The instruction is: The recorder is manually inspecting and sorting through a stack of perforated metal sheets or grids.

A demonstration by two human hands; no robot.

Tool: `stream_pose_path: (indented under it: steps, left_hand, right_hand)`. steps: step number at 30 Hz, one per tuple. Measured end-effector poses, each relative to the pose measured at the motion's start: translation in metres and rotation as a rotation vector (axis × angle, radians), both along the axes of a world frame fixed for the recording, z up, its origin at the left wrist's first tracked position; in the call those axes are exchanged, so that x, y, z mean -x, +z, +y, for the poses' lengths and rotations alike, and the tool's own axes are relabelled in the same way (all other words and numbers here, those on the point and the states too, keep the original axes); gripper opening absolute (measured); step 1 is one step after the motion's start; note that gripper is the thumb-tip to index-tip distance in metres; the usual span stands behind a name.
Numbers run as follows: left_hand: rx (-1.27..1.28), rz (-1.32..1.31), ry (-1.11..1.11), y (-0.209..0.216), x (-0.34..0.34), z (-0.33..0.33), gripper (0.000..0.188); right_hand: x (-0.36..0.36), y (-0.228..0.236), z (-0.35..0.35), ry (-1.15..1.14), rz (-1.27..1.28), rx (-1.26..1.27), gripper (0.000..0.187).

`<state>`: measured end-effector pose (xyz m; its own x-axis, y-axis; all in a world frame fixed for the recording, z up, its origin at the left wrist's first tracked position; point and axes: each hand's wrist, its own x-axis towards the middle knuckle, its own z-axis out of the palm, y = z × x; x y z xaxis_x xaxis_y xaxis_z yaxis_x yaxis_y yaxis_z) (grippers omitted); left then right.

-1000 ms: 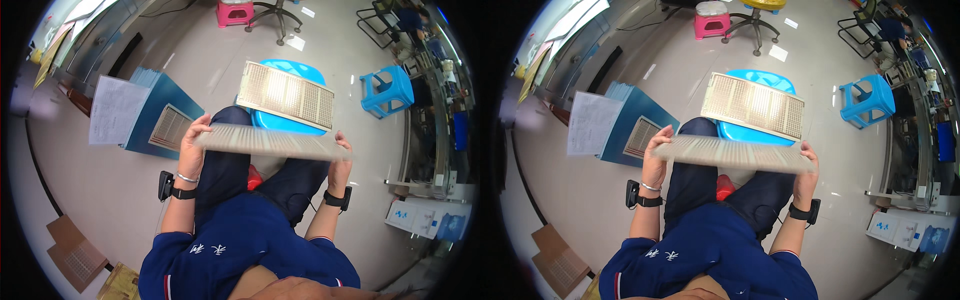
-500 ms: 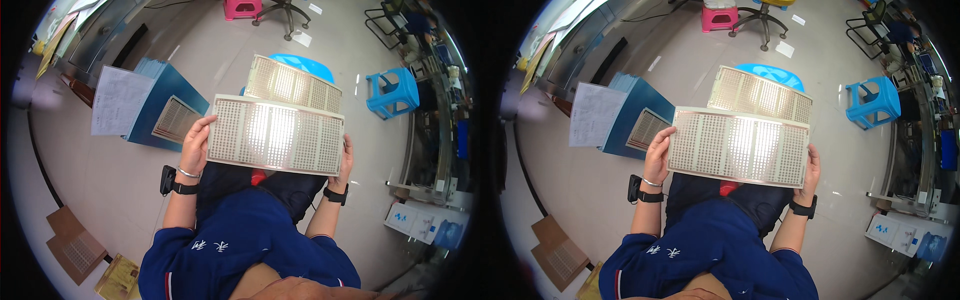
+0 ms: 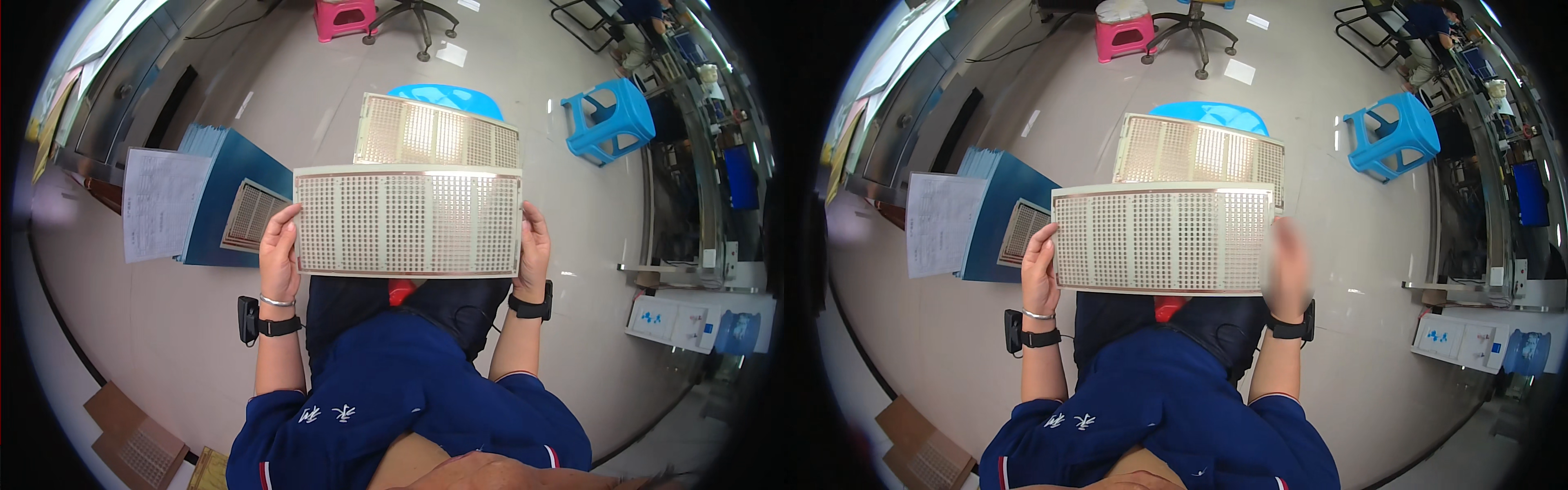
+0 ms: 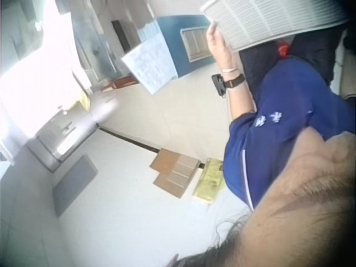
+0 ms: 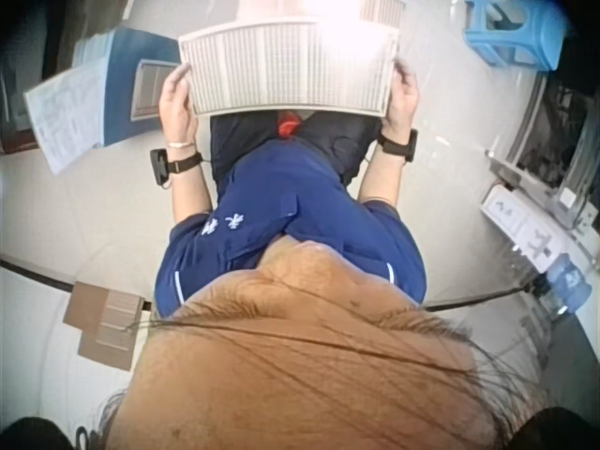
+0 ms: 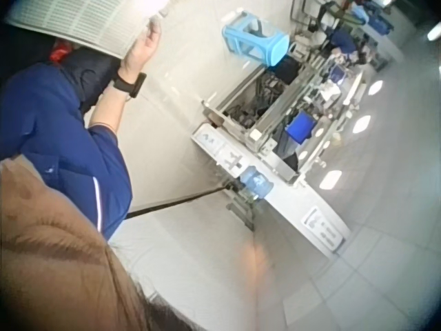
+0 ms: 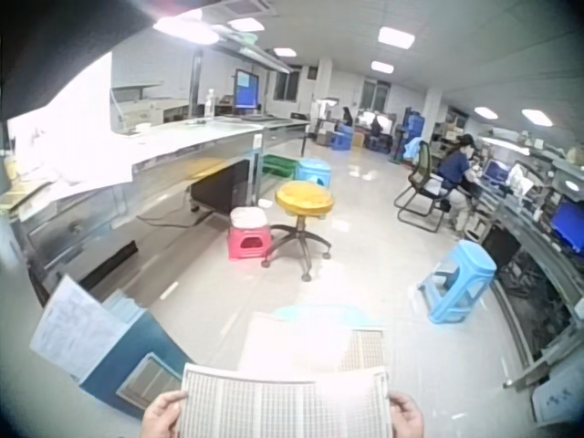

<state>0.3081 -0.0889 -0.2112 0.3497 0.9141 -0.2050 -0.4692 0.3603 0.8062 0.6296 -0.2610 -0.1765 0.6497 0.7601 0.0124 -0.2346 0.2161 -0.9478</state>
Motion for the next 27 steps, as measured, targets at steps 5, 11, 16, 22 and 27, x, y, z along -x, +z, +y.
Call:
stream_pose_path:
  steps: [5,11,16,22,27]
  left_hand:
    - [-0.009,-0.025,0.030,0.010,-0.006,-0.001,0.039]
    - [-0.002,-0.064,0.039,0.011,-0.008,0.000,0.043]
    - [0.056,-0.088,0.108,0.011,-0.002,0.001,0.041]
    - [-0.132,-0.024,0.030,-0.003,0.009,0.003,0.025]
    - [-0.328,0.057,0.081,0.008,0.002,0.002,0.017]
  right_hand:
    - [0.002,0.007,0.001,0.039,0.029,0.032,0.039]
    - [0.003,0.007,0.004,0.074,0.037,0.030,0.047]
    - [0.006,0.009,0.011,0.073,0.080,0.072,0.047]
    - [-0.011,-0.001,-0.003,0.040,0.067,0.152,0.027]
    - [-0.014,-0.006,0.002,0.102,-0.159,-0.096,0.010]
